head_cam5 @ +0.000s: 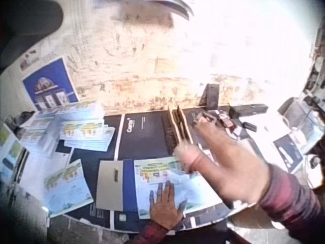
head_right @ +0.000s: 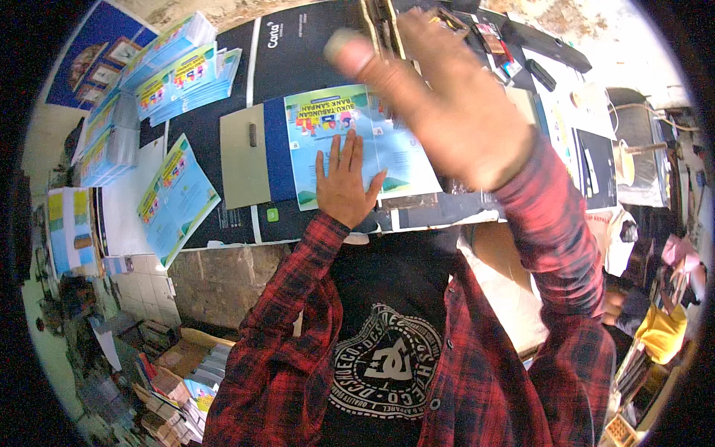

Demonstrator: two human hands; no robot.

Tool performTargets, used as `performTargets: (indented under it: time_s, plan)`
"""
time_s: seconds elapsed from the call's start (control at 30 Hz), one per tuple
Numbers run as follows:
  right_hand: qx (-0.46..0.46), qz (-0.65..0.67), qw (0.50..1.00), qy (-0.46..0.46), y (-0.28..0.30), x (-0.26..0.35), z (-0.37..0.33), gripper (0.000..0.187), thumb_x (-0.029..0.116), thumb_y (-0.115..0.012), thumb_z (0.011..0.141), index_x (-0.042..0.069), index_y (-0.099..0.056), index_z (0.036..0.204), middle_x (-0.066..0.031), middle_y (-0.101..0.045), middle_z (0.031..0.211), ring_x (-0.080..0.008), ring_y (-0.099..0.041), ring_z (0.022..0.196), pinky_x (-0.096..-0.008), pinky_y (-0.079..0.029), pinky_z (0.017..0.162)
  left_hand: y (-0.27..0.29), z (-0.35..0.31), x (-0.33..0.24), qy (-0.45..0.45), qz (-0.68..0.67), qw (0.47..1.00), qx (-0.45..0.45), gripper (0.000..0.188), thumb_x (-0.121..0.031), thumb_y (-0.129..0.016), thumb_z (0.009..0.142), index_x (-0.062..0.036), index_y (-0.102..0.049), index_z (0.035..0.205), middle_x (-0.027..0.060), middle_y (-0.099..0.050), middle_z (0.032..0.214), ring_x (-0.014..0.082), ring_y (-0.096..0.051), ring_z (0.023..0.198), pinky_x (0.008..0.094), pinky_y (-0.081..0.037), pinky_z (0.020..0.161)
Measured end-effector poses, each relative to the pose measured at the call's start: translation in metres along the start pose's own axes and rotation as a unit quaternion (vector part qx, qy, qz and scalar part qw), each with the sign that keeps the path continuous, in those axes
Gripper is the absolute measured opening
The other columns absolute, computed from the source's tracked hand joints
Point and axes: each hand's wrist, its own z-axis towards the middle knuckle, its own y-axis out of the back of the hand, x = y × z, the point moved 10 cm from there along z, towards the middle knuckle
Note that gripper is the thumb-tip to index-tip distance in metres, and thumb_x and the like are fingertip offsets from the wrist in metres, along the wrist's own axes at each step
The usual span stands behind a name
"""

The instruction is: The person operates a manual book binding machine to stitch the spines of small booklets. They repeatedly place a booklet into the machine, pull down the handle to drive the binding mechanism, and then remove the finished item to place it on a growing stack.

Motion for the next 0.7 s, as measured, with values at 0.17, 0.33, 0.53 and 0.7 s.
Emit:
performTargets:
  time_s: [0.17, 0.33, 0.53, 0.7]
  plan:
    - [0.033, -0.065, 0.990, -0.117, -0.103, 0.007, -0.089, 0.102, 0.055, -0.066, 0.081, -0.008, -0.023, 0.150, -0.0270, -0.026, 0.156, -0.0409, -0.024, 0.146, -0.0593, -0.024, 0.113, 0.007, -0.003, -0.003, 0.013, -0.012, 0.999, -0.033, 0.073, -0.051, -0.056, 0.090, -0.0010, -0.045, 0.143, 0.0136, -0.037, 0.154, 0.0328, -0.031, 0.144, 0.0552, -0.020, 0.115]
    - [-0.001, -0.061, 0.991, -0.118, -0.129, -0.002, -0.098, 0.103, 0.048, -0.072, 0.077, -0.002, -0.022, 0.152, -0.0235, -0.021, 0.159, -0.0410, -0.019, 0.148, -0.0521, -0.018, 0.117, 0.013, 0.004, 0.000, 0.020, -0.015, 1.000, -0.020, 0.072, -0.050, -0.056, 0.090, -0.0007, -0.046, 0.142, 0.0133, -0.038, 0.154, 0.0327, -0.031, 0.143, 0.0552, -0.021, 0.115]
    - [-0.019, 0.570, 0.789, -0.227, -0.057, -0.042, -0.059, 0.074, 0.033, -0.069, 0.086, -0.001, -0.040, 0.144, -0.0252, -0.052, 0.138, -0.0328, -0.049, 0.131, -0.0422, -0.038, 0.109, 0.009, -0.004, 0.004, 0.017, -0.022, 0.999, -0.036, 0.072, -0.052, -0.051, 0.093, -0.0008, -0.043, 0.143, 0.0130, -0.036, 0.154, 0.0336, -0.031, 0.143, 0.0560, -0.020, 0.115]
    - [-0.010, -0.029, 0.994, -0.106, -0.139, -0.223, -0.158, 0.053, 0.031, -0.058, 0.098, 0.001, -0.047, 0.140, -0.0184, -0.059, 0.131, -0.0245, -0.058, 0.117, -0.0354, -0.049, 0.086, 0.005, 0.000, -0.001, 0.002, -0.031, 0.999, -0.012, 0.074, -0.050, -0.051, 0.092, -0.0011, -0.038, 0.147, 0.0126, -0.032, 0.157, 0.0334, -0.028, 0.145, 0.0565, -0.018, 0.116]
